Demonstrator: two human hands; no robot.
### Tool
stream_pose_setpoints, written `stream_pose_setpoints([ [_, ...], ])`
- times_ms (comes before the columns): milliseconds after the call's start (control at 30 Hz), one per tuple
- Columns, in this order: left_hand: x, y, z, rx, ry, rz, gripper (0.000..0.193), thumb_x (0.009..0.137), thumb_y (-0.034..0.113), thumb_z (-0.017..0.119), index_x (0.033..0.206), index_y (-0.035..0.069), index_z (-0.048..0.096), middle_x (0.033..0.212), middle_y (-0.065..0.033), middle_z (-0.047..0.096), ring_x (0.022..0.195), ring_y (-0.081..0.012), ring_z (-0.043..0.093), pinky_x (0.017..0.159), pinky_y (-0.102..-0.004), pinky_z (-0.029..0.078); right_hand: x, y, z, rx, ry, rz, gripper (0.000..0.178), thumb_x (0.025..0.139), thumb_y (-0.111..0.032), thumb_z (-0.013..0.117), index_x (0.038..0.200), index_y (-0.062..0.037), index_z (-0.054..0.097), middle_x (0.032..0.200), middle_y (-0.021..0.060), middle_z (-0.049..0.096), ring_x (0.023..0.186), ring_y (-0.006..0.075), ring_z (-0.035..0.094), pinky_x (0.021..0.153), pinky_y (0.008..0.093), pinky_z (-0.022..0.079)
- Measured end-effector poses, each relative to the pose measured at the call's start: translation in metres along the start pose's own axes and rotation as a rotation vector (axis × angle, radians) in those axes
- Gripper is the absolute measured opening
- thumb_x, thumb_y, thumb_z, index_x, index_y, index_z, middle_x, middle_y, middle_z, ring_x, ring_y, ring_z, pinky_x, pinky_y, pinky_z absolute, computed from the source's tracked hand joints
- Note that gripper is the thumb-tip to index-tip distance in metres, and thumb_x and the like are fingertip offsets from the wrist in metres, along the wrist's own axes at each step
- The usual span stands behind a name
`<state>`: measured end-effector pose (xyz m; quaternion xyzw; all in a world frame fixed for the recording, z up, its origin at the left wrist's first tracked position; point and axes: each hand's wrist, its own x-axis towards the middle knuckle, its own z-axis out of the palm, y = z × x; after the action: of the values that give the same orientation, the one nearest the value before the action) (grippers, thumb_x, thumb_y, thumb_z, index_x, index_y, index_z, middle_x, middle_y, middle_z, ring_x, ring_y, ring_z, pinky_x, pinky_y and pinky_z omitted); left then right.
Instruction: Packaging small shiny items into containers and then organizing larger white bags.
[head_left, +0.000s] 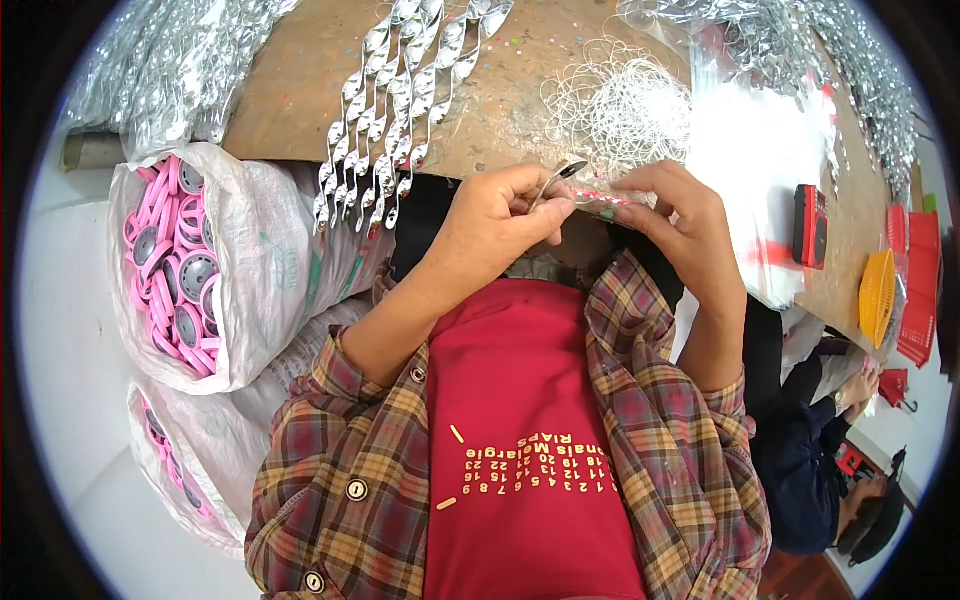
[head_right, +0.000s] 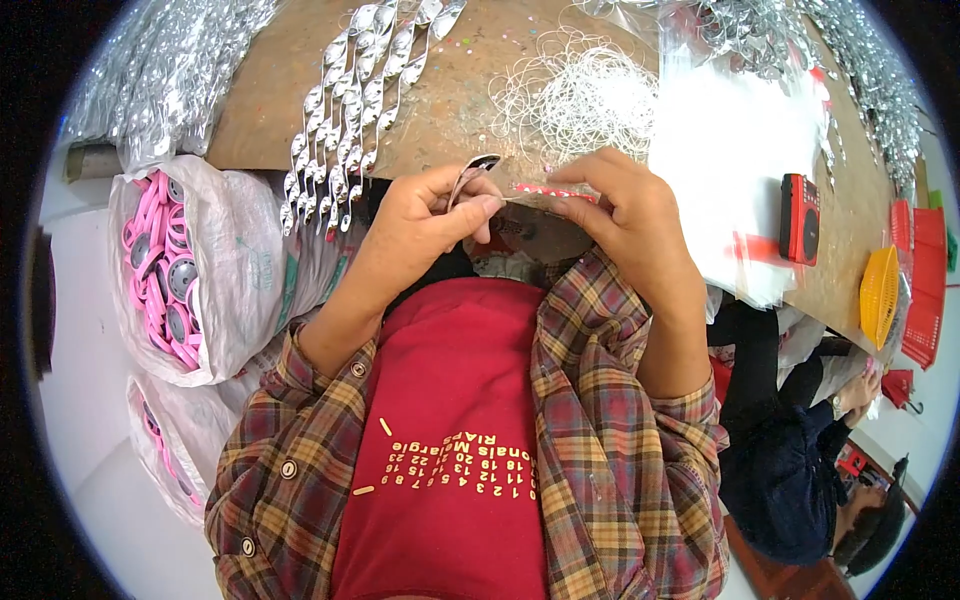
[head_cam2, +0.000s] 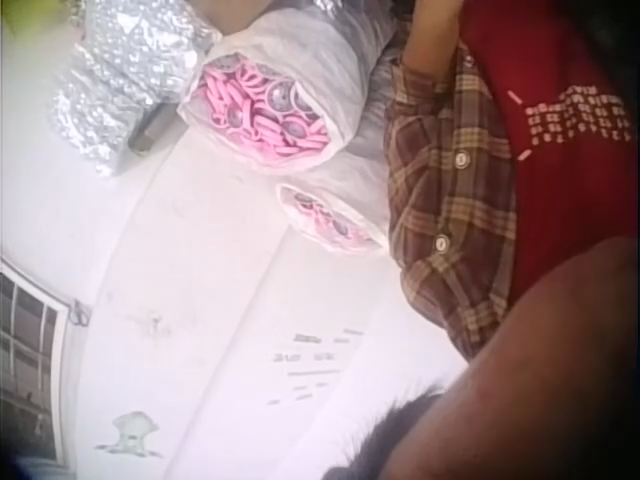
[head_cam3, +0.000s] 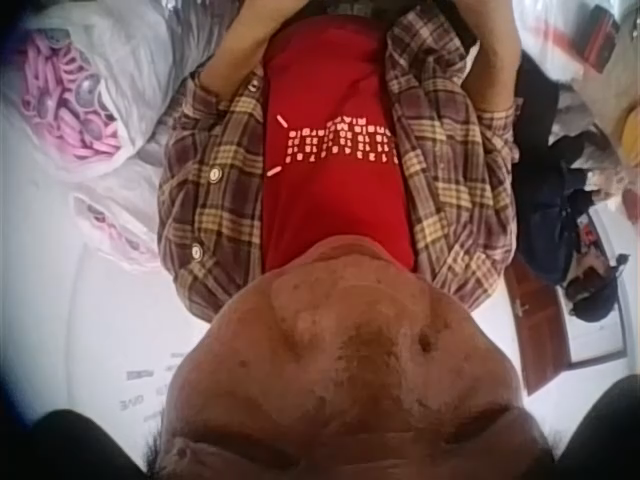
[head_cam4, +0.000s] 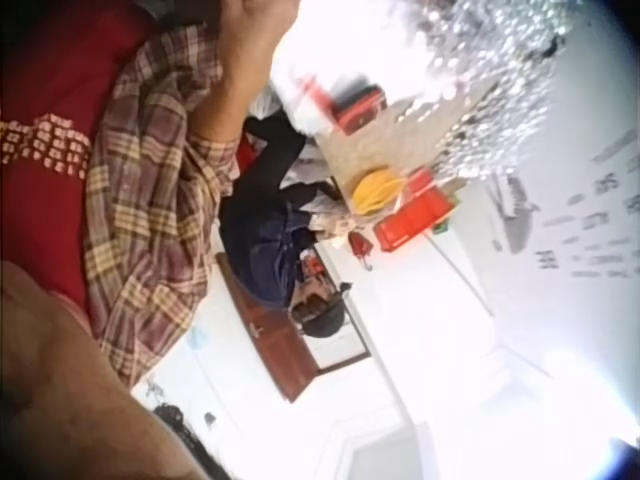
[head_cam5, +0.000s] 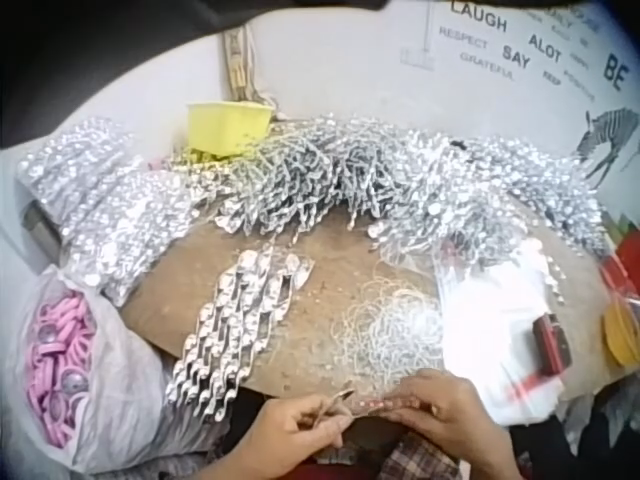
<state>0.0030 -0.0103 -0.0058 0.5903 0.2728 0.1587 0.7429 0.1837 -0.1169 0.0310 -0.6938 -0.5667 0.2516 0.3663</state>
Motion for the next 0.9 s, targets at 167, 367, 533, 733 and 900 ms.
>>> stream_pose_setpoints([
  [167, 0.0, 0.001, 0.004, -0.006, -0.007, 0.013, 0.014, 0.085, 0.011, 0.058, 0.087, -0.003, 0.06, 0.069, -0.0009, 0.058, 0.062, -0.0047, 0.056, 0.055, -0.0183, 0.043, 0.003, -0.014, 0.019, 0.528, -0.121, 0.155, 0.017, 0.082, -0.006, 0.06, 0.098, 0.0005, 0.058, 0.089, 0.0047, 0.061, 0.068, 0.0094, 0.056, 0.063, 0.0206, 0.045],
  [367, -0.004, 0.013, 0.0, -0.063, 0.022, 0.027, 0.011, 0.087, 0.011, 0.056, 0.091, 0.001, 0.06, 0.07, 0.0004, 0.057, 0.06, -0.0037, 0.051, 0.054, -0.0174, 0.04, 0.003, -0.006, 0.022, 0.015, 0.02, -0.103, 0.007, 0.081, 0.0, 0.059, 0.088, 0.0011, 0.06, 0.076, 0.0033, 0.06, 0.068, 0.0086, 0.055, 0.06, 0.0225, 0.044],
  [533, -0.003, 0.018, -0.004, -0.087, -0.012, -0.038, 0.013, 0.086, 0.014, 0.059, 0.092, 0.002, 0.061, 0.069, 0.0019, 0.056, 0.057, -0.0007, 0.047, 0.05, -0.0154, 0.034, 0.0, -0.016, 0.019, 0.005, 0.148, -0.079, 0.006, 0.081, 0.001, 0.058, 0.087, 0.002, 0.059, 0.079, 0.0031, 0.061, 0.064, 0.0085, 0.053, 0.059, 0.0217, 0.042],
  [733, -0.002, 0.018, -0.004, -0.162, -0.053, -0.016, 0.022, 0.085, 0.018, 0.06, 0.101, 0.003, 0.06, 0.072, 0.0026, 0.056, 0.059, -0.0008, 0.044, 0.05, -0.0155, 0.032, 0.006, -0.04, 0.02, 0.688, 0.212, 0.123, 0.005, 0.087, -0.003, 0.049, 0.091, -0.0012, 0.051, 0.076, 0.0017, 0.055, 0.055, 0.0043, 0.042, 0.05, 0.0173, 0.034],
  [900, -0.001, 0.012, -0.008, -0.303, -0.12, 0.071, 0.032, 0.088, 0.023, 0.057, 0.112, 0.002, 0.054, 0.075, 0.002, 0.054, 0.062, -0.0019, 0.044, 0.054, -0.0156, 0.035, 0.008, -0.04, 0.027, 0.638, 0.202, 0.065, 0.004, 0.09, -0.005, 0.047, 0.092, -0.0018, 0.049, 0.077, 0.0001, 0.051, 0.056, 0.0021, 0.039, 0.049, 0.0162, 0.03],
])
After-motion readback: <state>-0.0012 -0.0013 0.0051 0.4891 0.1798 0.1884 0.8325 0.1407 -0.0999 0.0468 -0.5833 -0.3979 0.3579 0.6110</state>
